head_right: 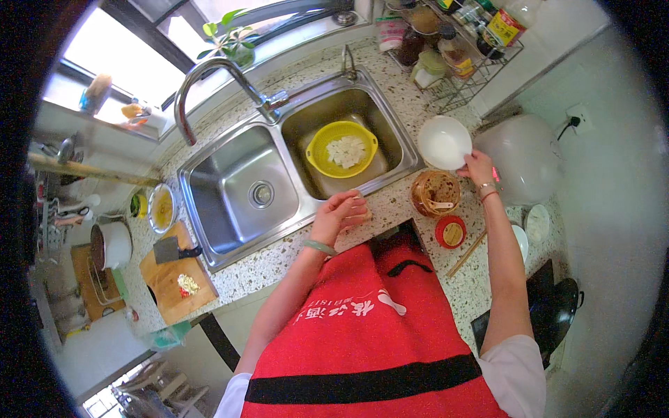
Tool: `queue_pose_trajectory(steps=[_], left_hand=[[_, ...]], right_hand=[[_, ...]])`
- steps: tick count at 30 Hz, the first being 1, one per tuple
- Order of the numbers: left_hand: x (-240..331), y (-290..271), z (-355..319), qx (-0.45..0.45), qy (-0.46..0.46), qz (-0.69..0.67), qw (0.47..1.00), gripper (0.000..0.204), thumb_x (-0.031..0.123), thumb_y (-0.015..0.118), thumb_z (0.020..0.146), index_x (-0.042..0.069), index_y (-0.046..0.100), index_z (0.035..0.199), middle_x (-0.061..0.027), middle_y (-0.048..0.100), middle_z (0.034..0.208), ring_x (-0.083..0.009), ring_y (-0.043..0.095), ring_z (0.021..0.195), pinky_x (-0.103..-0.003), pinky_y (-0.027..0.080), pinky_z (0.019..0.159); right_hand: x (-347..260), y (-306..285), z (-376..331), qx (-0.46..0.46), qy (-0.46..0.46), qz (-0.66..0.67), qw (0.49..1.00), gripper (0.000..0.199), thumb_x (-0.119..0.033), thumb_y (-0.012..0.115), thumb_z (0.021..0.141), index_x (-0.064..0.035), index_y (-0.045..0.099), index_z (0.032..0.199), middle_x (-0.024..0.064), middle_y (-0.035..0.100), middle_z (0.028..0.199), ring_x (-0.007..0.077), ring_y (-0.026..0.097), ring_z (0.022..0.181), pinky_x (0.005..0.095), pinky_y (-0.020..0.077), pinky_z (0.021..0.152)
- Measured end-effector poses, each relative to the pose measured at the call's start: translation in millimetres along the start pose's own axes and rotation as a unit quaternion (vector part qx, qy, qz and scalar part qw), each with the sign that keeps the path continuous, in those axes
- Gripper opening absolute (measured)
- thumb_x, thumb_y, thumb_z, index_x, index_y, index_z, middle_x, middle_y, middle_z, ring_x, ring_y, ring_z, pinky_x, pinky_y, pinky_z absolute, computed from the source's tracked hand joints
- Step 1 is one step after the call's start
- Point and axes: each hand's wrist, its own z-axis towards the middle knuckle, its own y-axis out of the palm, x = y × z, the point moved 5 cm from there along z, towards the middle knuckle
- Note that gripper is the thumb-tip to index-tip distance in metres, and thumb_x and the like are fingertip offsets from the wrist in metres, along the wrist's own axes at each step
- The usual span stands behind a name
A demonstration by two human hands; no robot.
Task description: The person pours beaten eggs from a bowl into a hot wok and scrambles them with a spatula. After cooking, the person transfers the scrambled eggs to a plate, washes the wok in the sink, and rinses a plate under the tap.
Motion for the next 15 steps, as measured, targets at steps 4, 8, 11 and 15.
queue_pose_trajectory(steps=[4, 8, 11, 15], left_hand=[[29.8, -1.2, 1.1, -0.011, 0.012, 0.007, 1.0, 0.034, 0.02, 0.052, 0.096, 0.002, 0.051, 0.124, -0.016, 0.061, 0.116, -0.0254, 0.063, 0.1, -0.035, 0.054, 0.082], [64.2, -15.5, -7.7, -0.019, 0.048, 0.006, 0.999, 0.046, 0.023, 0.055, 0.095, 0.004, 0.041, 0.134, -0.0168, 0.054, 0.126, -0.0267, 0.06, 0.107, -0.036, 0.054, 0.083], [85.4, -36.2, -22.0, -0.005, 0.07, -0.027, 0.997, 0.058, 0.025, 0.057, 0.094, 0.009, 0.03, 0.142, -0.0149, 0.047, 0.132, -0.0272, 0.056, 0.112, -0.04, 0.054, 0.084], [108.0, -83.6, -40.2, 0.001, 0.081, -0.104, 0.991, 0.061, 0.014, 0.058, 0.089, 0.011, 0.029, 0.142, -0.0119, 0.047, 0.13, -0.0286, 0.054, 0.113, -0.049, 0.051, 0.089]], right_hand=[[-77.4, 31.0, -22.6, -0.063, -0.05, -0.058, 0.995, 0.027, -0.009, 0.051, 0.088, 0.0062, 0.06, 0.108, 0.0109, 0.066, 0.085, 0.0189, 0.067, 0.067, 0.0308, 0.0591, 0.058], [-141.0, 94.1, -57.2, -0.178, -0.042, -0.085, 0.979, 0.025, -0.01, 0.052, 0.087, 0.0066, 0.061, 0.104, 0.0109, 0.066, 0.081, 0.0183, 0.067, 0.064, 0.0309, 0.0587, 0.056], [-160.3, 161.5, -86.3, -0.273, -0.042, -0.134, 0.952, 0.024, -0.011, 0.052, 0.086, 0.0066, 0.061, 0.1, 0.0103, 0.066, 0.079, 0.0177, 0.067, 0.063, 0.0311, 0.0584, 0.055], [-176.5, 264.1, -124.4, -0.356, -0.045, -0.115, 0.926, 0.023, -0.012, 0.053, 0.086, 0.0063, 0.063, 0.094, 0.0082, 0.066, 0.075, 0.0164, 0.067, 0.062, 0.0299, 0.0575, 0.055]])
